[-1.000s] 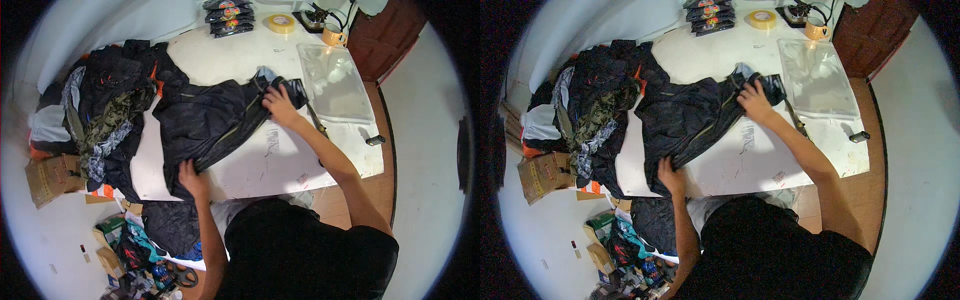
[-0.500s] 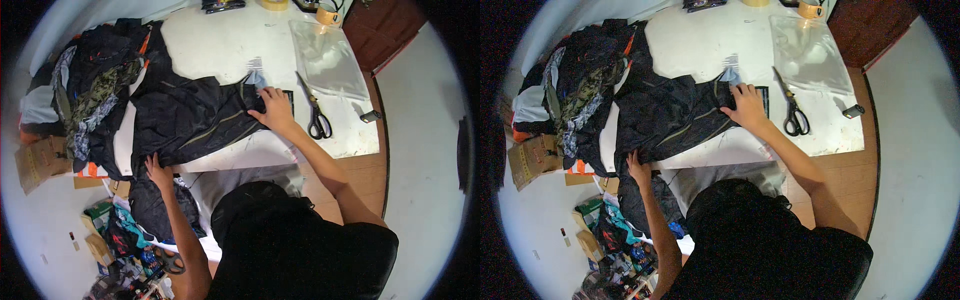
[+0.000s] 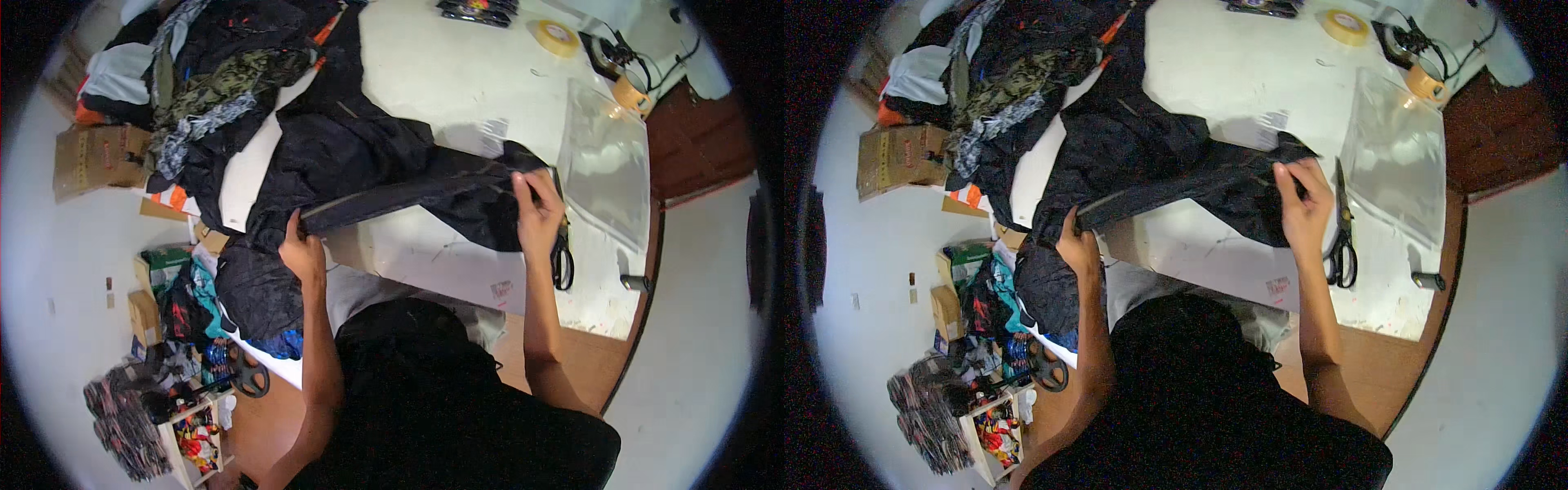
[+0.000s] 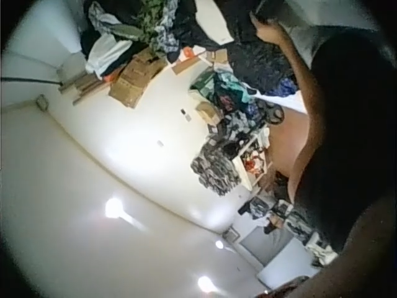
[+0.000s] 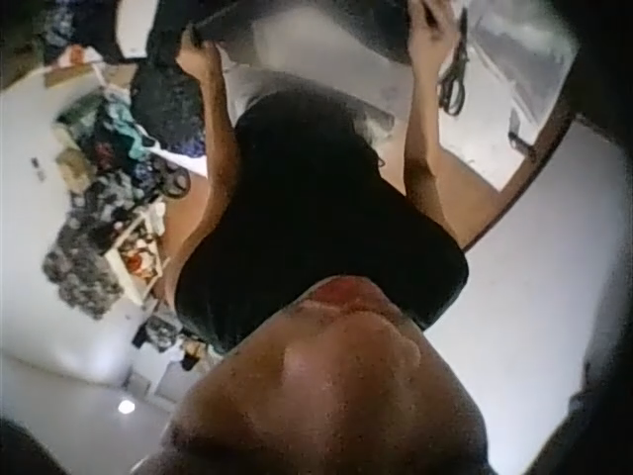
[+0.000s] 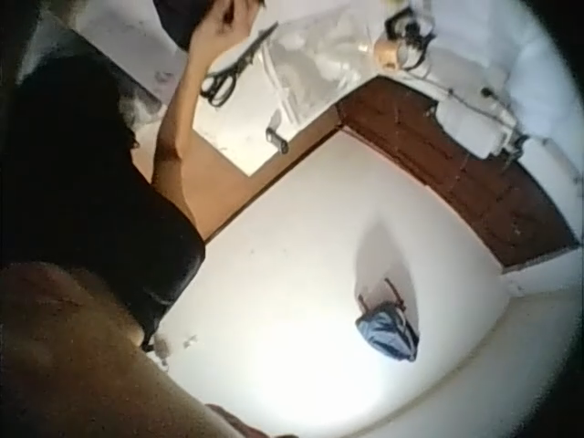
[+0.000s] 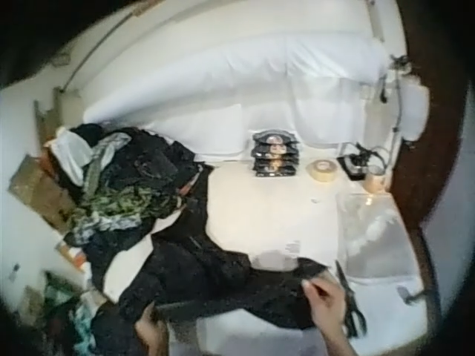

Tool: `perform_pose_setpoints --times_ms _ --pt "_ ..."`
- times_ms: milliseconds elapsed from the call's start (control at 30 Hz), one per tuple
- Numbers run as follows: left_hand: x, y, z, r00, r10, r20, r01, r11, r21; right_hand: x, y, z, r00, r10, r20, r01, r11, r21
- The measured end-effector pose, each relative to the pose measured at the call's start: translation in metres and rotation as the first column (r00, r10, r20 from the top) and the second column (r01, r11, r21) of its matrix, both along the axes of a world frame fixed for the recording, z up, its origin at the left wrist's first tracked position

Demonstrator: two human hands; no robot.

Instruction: Cut labels or small pieces from a garment using scissors and fold the fabric neatly on a table.

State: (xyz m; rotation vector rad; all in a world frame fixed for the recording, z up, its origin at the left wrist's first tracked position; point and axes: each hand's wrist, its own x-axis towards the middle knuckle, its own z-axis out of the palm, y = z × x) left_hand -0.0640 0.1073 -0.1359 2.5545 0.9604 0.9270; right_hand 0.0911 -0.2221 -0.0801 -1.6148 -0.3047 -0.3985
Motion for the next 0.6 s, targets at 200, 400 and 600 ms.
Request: perform_pose_setpoints --times_ms 200,400,600 --pt "-0.007 0.01 -0.015 0.762 0.227 0.607 0.203 0.806 -0.556 -0.016 -0.003 0.04 0.998 0.041 -0.042 -0.021 0.922 0.386" --pt "-0.003 -0.012 0.108 0.495 0.233 0.837 0.344 0.832 -0.436 -0.045 -0.037 0.071 0.973 -0.171 0.154 0.102 0.92 0.379" --pt "0.003 0.035 0.231 0.147 -0.177 0.973 0.481 0.873 0.086 -0.062 -0.006 0.203 0.916 -0.393 0.081 0.272 0.756 0.595"
